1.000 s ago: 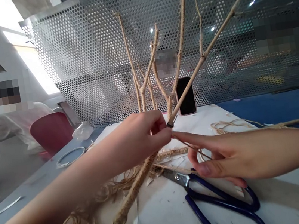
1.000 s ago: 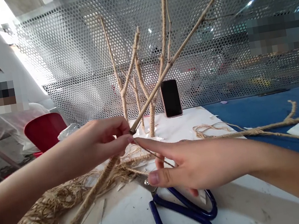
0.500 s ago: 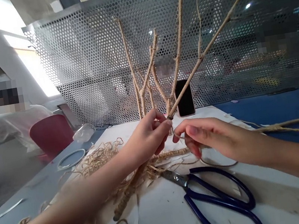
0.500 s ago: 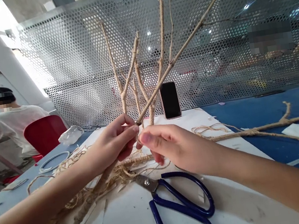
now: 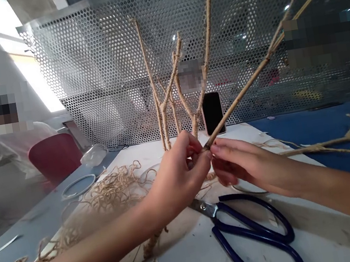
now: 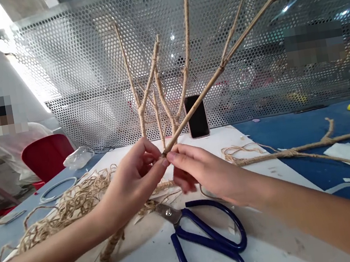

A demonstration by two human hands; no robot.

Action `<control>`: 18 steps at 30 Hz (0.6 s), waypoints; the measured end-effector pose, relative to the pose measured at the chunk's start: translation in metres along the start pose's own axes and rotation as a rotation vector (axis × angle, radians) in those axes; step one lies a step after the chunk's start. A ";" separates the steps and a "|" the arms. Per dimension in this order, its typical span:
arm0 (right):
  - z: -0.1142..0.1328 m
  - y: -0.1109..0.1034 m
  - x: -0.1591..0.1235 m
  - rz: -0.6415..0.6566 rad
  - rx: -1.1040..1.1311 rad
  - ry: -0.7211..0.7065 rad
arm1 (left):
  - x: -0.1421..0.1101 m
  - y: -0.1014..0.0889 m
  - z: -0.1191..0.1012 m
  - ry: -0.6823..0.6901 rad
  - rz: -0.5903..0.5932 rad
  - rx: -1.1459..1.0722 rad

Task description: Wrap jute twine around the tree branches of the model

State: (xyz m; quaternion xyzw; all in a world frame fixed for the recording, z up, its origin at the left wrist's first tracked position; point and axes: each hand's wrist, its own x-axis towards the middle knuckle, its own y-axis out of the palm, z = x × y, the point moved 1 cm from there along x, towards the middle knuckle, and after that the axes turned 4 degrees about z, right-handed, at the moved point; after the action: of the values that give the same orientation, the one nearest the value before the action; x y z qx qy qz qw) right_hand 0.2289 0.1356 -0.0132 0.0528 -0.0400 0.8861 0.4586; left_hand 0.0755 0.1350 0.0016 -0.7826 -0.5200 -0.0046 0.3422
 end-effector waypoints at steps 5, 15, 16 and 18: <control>0.006 -0.002 -0.004 -0.076 -0.266 -0.017 | -0.004 0.004 -0.002 0.020 -0.026 0.044; 0.027 0.003 -0.009 -0.086 -0.465 -0.025 | -0.009 0.007 -0.006 -0.031 -0.045 0.002; 0.028 0.003 -0.010 -0.081 -0.483 -0.025 | -0.009 0.006 -0.007 -0.040 -0.030 -0.020; 0.027 0.003 -0.010 -0.070 -0.507 -0.029 | -0.009 0.004 -0.007 -0.063 0.010 -0.073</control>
State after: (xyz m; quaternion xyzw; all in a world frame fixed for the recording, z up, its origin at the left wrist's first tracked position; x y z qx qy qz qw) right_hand 0.2342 0.1223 0.0126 -0.0502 -0.2657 0.8306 0.4869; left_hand 0.0770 0.1235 0.0018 -0.7969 -0.5262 0.0028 0.2969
